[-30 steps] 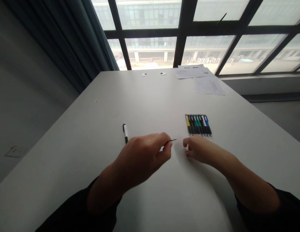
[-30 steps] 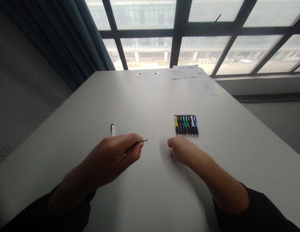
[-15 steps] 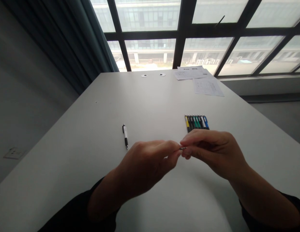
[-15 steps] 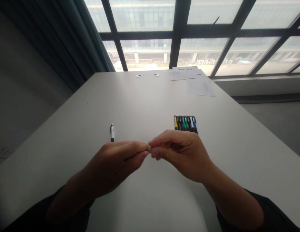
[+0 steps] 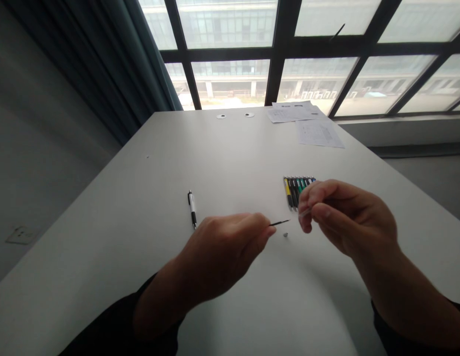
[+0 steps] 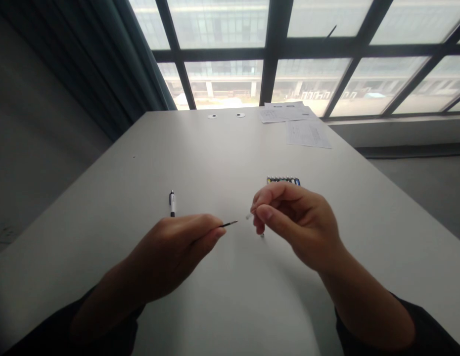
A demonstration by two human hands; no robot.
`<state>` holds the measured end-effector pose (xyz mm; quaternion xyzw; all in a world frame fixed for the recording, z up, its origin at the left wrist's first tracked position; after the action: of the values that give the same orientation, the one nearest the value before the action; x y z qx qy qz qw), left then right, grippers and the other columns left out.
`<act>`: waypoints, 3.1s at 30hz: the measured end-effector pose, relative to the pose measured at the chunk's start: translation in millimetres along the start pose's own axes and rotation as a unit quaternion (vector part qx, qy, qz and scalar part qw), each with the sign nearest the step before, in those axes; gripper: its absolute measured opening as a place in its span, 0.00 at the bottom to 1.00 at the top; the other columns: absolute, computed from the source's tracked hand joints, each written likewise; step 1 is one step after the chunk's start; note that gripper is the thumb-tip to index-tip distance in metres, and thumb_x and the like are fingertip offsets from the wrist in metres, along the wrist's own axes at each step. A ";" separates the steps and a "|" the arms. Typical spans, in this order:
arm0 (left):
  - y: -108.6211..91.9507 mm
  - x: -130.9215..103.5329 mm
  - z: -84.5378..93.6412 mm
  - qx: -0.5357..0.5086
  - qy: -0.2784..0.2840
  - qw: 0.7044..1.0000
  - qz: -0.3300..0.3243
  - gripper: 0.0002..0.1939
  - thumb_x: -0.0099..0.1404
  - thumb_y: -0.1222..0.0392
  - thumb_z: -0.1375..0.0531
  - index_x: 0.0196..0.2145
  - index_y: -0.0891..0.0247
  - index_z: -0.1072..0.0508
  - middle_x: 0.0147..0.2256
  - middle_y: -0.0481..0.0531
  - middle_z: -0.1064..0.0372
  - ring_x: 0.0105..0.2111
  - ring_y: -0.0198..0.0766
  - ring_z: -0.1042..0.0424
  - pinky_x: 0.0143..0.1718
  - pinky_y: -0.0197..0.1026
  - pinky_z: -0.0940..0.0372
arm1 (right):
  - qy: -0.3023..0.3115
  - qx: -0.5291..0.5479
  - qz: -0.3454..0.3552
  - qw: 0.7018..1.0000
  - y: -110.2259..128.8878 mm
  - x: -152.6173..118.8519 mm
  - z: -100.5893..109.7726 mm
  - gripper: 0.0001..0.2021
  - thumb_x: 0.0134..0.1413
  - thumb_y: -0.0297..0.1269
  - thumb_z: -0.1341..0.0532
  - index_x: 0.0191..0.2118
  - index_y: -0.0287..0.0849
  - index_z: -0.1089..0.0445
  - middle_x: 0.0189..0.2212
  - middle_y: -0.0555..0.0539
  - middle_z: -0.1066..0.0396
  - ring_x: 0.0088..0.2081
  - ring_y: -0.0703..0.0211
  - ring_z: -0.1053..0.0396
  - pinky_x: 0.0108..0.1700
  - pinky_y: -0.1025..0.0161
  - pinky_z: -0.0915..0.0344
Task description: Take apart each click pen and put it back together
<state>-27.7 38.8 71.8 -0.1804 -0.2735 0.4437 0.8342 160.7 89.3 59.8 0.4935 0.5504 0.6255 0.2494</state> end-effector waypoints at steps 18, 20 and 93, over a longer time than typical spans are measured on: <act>1.4 1.3 -0.3 0.036 -0.008 0.999 -0.003 0.15 0.76 0.58 0.48 0.31 0.63 0.31 0.22 0.42 0.39 0.20 0.29 0.44 0.24 0.34 0.48 | 0.211 -0.489 -0.465 0.707 -130.4 -9.9 63.4 0.09 0.49 0.33 0.34 0.22 0.35 0.25 0.23 0.38 0.22 0.24 0.56 0.25 0.26 0.66 0.31; 1.6 1.5 -0.5 0.037 -0.004 0.999 0.000 0.15 0.76 0.58 0.48 0.31 0.63 0.30 0.22 0.42 0.39 0.20 0.29 0.44 0.24 0.34 0.48 | 0.211 -0.484 -0.478 0.702 -130.2 -10.9 64.7 0.09 0.50 0.33 0.34 0.23 0.35 0.25 0.24 0.37 0.21 0.23 0.56 0.24 0.26 0.66 0.30; 122.4 2.3 -117.7 -0.311 0.112 0.885 0.326 0.13 0.60 0.56 0.34 0.42 0.65 0.24 0.23 0.47 0.26 0.23 0.36 0.27 0.28 0.37 0.33 | 0.136 -0.554 -0.279 0.772 -123.1 -18.6 -12.0 0.06 0.62 0.32 0.37 0.44 0.39 0.29 0.34 0.41 0.22 0.33 0.54 0.27 0.32 0.63 0.41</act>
<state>-32.6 100.2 -86.4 -0.5584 -0.2277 0.5596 0.5684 128.7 101.3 -60.5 0.0042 0.2501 0.7857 0.5658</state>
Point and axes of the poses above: each hand's wrist, its own x-axis towards the middle knuckle, its own z-axis out of the back of the hand, y = z × x, the point moved 6 cm from there along x, towards the middle knuckle
